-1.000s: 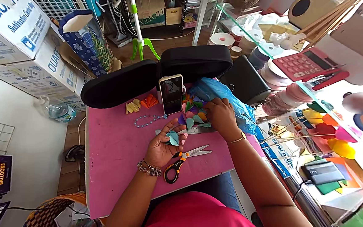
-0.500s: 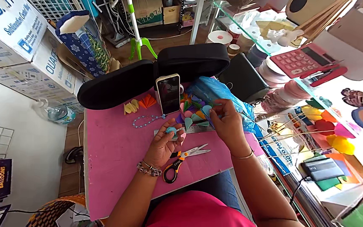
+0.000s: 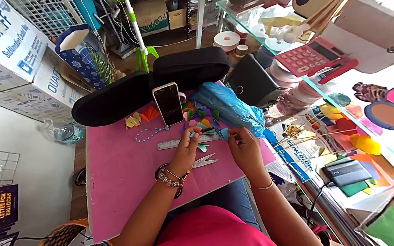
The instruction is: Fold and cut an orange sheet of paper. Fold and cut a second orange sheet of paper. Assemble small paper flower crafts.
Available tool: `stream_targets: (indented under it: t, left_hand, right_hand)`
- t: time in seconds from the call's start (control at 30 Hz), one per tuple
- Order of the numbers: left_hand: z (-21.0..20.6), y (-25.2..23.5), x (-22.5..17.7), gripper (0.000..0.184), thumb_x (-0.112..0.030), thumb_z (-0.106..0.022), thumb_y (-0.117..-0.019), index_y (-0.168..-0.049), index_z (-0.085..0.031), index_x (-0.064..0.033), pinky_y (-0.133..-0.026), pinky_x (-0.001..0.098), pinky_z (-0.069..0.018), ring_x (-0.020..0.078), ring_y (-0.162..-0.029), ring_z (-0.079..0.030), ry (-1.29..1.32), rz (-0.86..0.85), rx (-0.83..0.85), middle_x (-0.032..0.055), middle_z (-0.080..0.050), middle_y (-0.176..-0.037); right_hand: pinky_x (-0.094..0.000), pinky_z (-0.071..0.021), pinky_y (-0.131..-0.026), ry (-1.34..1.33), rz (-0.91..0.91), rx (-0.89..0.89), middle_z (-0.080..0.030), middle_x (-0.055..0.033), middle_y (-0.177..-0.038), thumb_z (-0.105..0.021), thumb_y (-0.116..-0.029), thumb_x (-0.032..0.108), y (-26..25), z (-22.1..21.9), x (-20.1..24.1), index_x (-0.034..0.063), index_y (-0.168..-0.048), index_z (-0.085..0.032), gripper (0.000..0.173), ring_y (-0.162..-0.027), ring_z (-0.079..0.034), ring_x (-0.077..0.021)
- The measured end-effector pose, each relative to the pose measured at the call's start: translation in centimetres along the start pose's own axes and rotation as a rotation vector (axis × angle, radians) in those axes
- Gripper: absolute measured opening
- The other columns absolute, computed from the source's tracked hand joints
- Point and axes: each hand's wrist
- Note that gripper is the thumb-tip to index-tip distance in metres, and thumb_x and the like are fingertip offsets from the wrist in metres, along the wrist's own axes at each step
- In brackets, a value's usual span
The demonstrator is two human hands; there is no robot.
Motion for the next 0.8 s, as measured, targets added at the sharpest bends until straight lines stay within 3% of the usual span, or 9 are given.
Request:
stream_targets:
  t: [0.07, 0.13, 0.2, 0.3, 0.4, 0.57, 0.7, 0.8]
  left_hand:
    - [-0.1, -0.4, -0.1, 0.033, -0.019, -0.038, -0.1099, -0.136, -0.049, -0.0018, -0.094, 0.0270, -0.0491, 0.0095, -0.115, -0.058, -0.073, -0.018, 0.002, 0.0092, -0.059, -0.126]
    - [0.1, -0.5, -0.4, 0.035, -0.019, -0.036, -0.1101, -0.138, -0.048, -0.0013, -0.102, 0.0304, -0.0485, 0.0118, -0.121, -0.057, -0.063, -0.038, -0.002, 0.0100, -0.058, -0.130]
    - [0.3, -0.2, -0.7, 0.034, -0.015, -0.031, -0.1091, -0.134, -0.050, -0.0027, -0.100, 0.0332, -0.0503, 0.0140, -0.114, -0.060, 0.130, -0.003, -0.042, 0.0069, -0.061, -0.123]
    - [0.4, 1.0, -1.2, 0.040, -0.019, -0.019, -0.1110, -0.125, -0.055, -0.0068, -0.087, 0.0371, -0.0577, 0.0208, -0.097, -0.069, 0.592, 0.241, -0.143, 0.0081, -0.068, -0.106]
    - [0.4, 3.0, -0.7, 0.050, -0.033, -0.015, -0.1117, -0.123, -0.059, -0.0125, -0.085, 0.0411, -0.0603, 0.0247, -0.099, -0.072, 0.809, 0.380, -0.129, 0.0092, -0.072, -0.111]
    - [0.6, 5.2, 0.0, 0.051, -0.041, -0.024, -0.1109, -0.122, -0.065, -0.0125, -0.081, 0.0385, -0.0609, 0.0256, -0.106, -0.071, 0.985, 0.377, -0.107, 0.0120, -0.071, -0.119]
    - [1.8, 5.5, 0.4, 0.050, -0.040, -0.029, -0.1105, -0.119, -0.069, -0.0119, -0.090, 0.0458, -0.0592, 0.0299, -0.110, -0.070, 1.065, 0.344, -0.099, 0.0139, -0.071, -0.121]
    - [2.6, 5.7, 0.4, 0.049, -0.040, -0.030, -0.1106, -0.122, -0.069, -0.0124, -0.092, 0.0472, -0.0589, 0.0323, -0.111, -0.070, 1.070, 0.331, -0.097, 0.0153, -0.071, -0.124]
  right_hand:
    - [-0.0310, -0.0568, -0.069, -0.012, 0.003, 0.000, -0.071, -0.0140, -0.096, -0.055, -0.0987, 0.013, 0.4, 0.3, -0.2, -0.0006, -0.106, -0.072, 0.022, -0.078, -0.068, -0.0179]
    - [-0.0277, -0.0571, -0.070, -0.074, -0.003, 0.005, -0.071, -0.0133, -0.097, -0.056, -0.0990, 0.012, 0.9, 0.4, -0.1, -0.0014, -0.108, -0.071, 0.022, -0.078, -0.067, -0.0152]
    - [-0.0230, -0.0575, -0.071, -0.212, -0.037, 0.028, -0.071, -0.0109, -0.097, -0.058, -0.0984, 0.011, 1.6, 0.2, 0.6, -0.0029, -0.111, -0.068, 0.021, -0.079, -0.068, -0.0098]
    - [-0.0198, -0.0574, -0.070, -0.423, -0.041, 0.072, -0.072, -0.0078, -0.095, -0.061, -0.0961, 0.007, 2.9, -0.5, 2.4, -0.0039, -0.111, -0.066, 0.019, -0.080, -0.068, -0.0054]
    - [-0.0193, -0.0559, -0.068, -0.506, -0.014, 0.112, -0.071, -0.0073, -0.093, -0.062, -0.0954, 0.007, 3.8, -1.3, 4.4, -0.0030, -0.106, -0.067, 0.016, -0.078, -0.066, -0.0054]
    - [-0.0165, -0.0532, -0.067, -0.513, 0.049, 0.162, -0.068, -0.0064, -0.092, -0.064, -0.0977, 0.016, 4.1, -3.0, 5.2, 0.0018, -0.101, -0.071, 0.016, -0.076, -0.063, -0.0045]
    - [-0.0143, -0.0509, -0.065, -0.525, 0.069, 0.156, -0.067, -0.0051, -0.091, -0.063, -0.1003, 0.019, 3.4, -2.6, 5.1, 0.0019, -0.100, -0.071, 0.020, -0.075, -0.060, -0.0020]
    - [-0.0150, -0.0513, -0.064, -0.473, 0.040, 0.125, -0.067, -0.0049, -0.091, -0.061, -0.1006, 0.019, 2.9, -2.1, 4.1, 0.0020, -0.101, -0.072, 0.020, -0.075, -0.061, -0.0019]
Point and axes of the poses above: each hand's wrist, its own y-axis away from the middle knuckle, its own z-axis out of the back of the hand, x = y × z
